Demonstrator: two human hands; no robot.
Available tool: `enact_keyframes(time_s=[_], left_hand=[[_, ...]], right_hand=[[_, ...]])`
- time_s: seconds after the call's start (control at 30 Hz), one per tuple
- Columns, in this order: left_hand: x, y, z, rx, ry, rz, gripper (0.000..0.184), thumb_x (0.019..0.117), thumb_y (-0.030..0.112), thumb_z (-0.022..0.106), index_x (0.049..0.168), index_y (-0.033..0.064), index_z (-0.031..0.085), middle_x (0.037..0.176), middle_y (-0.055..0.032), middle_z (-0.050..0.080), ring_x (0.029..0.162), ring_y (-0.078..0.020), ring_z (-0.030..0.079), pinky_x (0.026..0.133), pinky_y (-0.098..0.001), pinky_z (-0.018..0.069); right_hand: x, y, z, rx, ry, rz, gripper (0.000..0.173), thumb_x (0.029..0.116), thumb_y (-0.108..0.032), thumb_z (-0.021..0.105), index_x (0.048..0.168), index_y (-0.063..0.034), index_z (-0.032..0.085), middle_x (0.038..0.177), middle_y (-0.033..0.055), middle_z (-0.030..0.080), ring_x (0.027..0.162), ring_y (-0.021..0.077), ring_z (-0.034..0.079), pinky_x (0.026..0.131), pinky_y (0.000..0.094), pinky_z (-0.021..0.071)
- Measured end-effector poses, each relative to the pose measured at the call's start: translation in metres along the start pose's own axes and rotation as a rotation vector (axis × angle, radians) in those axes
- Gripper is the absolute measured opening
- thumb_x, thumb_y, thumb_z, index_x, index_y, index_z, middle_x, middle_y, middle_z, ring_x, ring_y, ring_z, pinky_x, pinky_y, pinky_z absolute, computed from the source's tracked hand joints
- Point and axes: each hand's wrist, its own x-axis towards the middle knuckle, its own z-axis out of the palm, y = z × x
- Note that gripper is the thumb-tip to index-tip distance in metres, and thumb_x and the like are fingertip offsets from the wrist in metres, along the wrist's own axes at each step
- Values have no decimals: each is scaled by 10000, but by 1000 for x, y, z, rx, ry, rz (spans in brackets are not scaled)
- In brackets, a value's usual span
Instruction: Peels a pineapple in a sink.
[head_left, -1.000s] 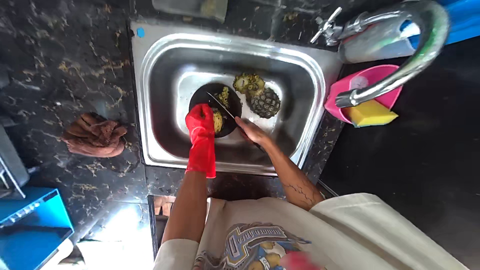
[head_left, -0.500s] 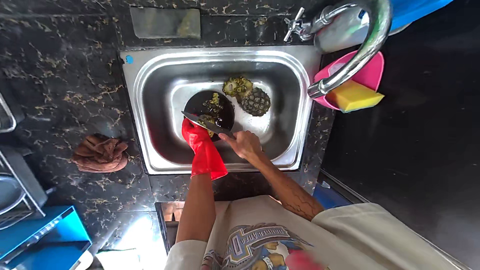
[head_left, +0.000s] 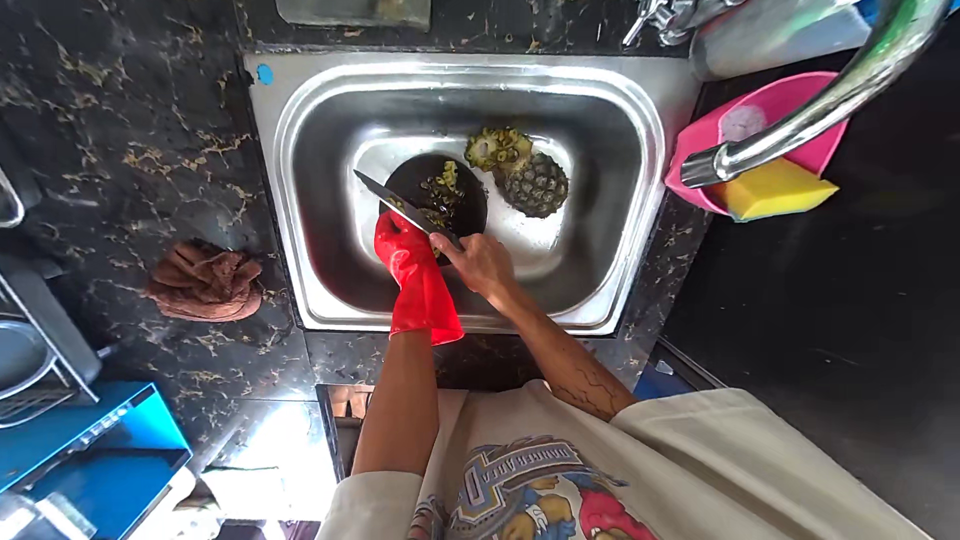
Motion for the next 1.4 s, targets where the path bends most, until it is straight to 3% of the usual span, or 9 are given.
enact_keyframes(time_s=[0.17,0.37,0.5,0.6,0.73,0.9,1.03,1.17,1.4], left_hand=[[-1,9,-2,32,13,-25,311,1077,266,481,1107,96,740,1048,-83,745,1013,-171,693,940,-409,524],[-1,4,-1,-55,6,-7,255,1048,262,536,1028,106,737,930,-50,720,887,-132,678,835,-377,542],[2,0,3,-75,12,2,260,1052,233,522,1047,109,750,961,-42,739,924,-113,686,881,-345,537],[3,-2,2,-85,13,7,268,1053,240,513,1036,118,751,939,-31,738,901,-101,686,864,-340,541],[4,0,2,-92,3,-10,270,1056,239,506,1044,113,745,930,-41,730,895,-119,681,855,-354,539],[3,-3,-1,-109,-1,-11,253,1042,230,525,1033,121,753,927,-33,735,901,-116,685,864,-357,541],[4,-4,2,-149,9,-37,233,1027,248,549,996,132,749,862,-14,720,840,-101,679,808,-348,547],[3,-4,1,-106,-1,-28,248,1037,245,534,1027,134,756,916,-23,736,889,-107,688,853,-350,546],[2,-4,6,-127,27,2,248,1042,237,532,1026,124,752,916,-7,730,882,-77,675,850,-317,535]], right_hand=[[-2,3,-2,35,-38,80,853,935,-820,326,790,-50,665,780,150,658,794,340,674,667,563,508],[3,16,1,136,-79,67,837,947,-807,319,700,-63,612,676,116,596,686,309,630,618,545,487],[19,16,2,168,-106,40,837,968,-785,297,702,-53,605,674,121,585,670,305,621,626,550,494],[23,21,7,216,-104,0,834,973,-786,259,644,-80,555,605,80,528,583,259,568,575,510,472],[30,27,10,228,-98,-24,824,993,-758,251,633,-77,543,593,71,512,574,251,554,577,503,465],[34,32,16,308,-117,19,784,999,-747,283,633,-93,516,562,35,448,507,201,472,526,451,434],[47,40,21,370,-149,32,780,987,-764,283,613,-112,492,530,12,425,466,172,437,488,414,412],[50,41,18,507,-237,92,744,986,-762,307,595,-144,444,488,-22,385,395,115,372,406,316,346],[65,36,12,445,-274,62,778,965,-797,283,614,-133,486,514,-1,449,423,135,440,438,343,401]])
